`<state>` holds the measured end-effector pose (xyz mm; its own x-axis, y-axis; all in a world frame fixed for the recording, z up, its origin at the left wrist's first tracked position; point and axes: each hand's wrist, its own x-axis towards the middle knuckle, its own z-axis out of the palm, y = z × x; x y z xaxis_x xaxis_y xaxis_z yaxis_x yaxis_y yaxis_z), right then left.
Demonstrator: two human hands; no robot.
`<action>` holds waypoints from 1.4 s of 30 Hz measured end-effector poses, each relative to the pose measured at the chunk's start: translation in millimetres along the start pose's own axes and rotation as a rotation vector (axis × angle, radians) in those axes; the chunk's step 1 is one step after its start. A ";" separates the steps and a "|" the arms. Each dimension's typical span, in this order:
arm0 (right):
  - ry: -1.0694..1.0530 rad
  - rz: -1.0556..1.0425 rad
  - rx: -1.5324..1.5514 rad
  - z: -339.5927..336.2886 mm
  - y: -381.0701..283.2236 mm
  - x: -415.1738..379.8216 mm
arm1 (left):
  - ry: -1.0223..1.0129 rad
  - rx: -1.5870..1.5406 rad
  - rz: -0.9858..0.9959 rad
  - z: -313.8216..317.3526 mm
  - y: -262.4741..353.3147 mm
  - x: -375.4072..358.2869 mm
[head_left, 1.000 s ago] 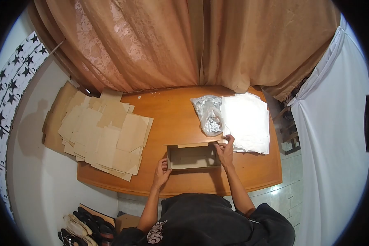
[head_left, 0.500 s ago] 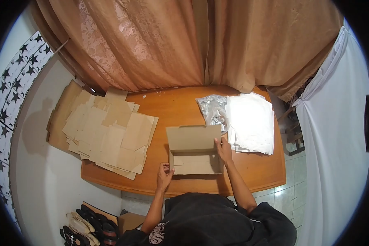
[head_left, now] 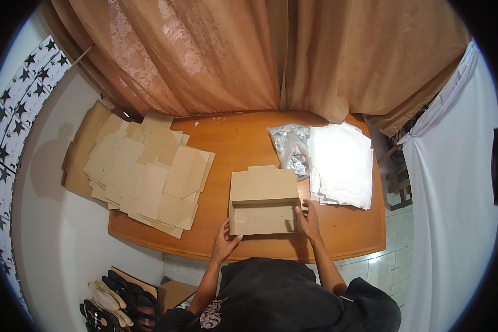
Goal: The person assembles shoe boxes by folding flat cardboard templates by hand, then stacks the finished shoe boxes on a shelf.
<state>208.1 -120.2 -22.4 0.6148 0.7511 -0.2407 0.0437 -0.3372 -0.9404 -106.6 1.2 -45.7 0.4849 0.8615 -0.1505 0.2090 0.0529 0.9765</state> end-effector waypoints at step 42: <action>0.047 -0.129 -0.340 -14.9 33.9 -134.9 | 0.048 0.046 0.172 21.1 34.5 -51.7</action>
<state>138.4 -241.4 -18.3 0.6227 0.7752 -0.1068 0.3777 -0.4173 -0.8266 -106.5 -52.1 -7.4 0.4758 0.8792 0.0265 0.1660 -0.1194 0.9789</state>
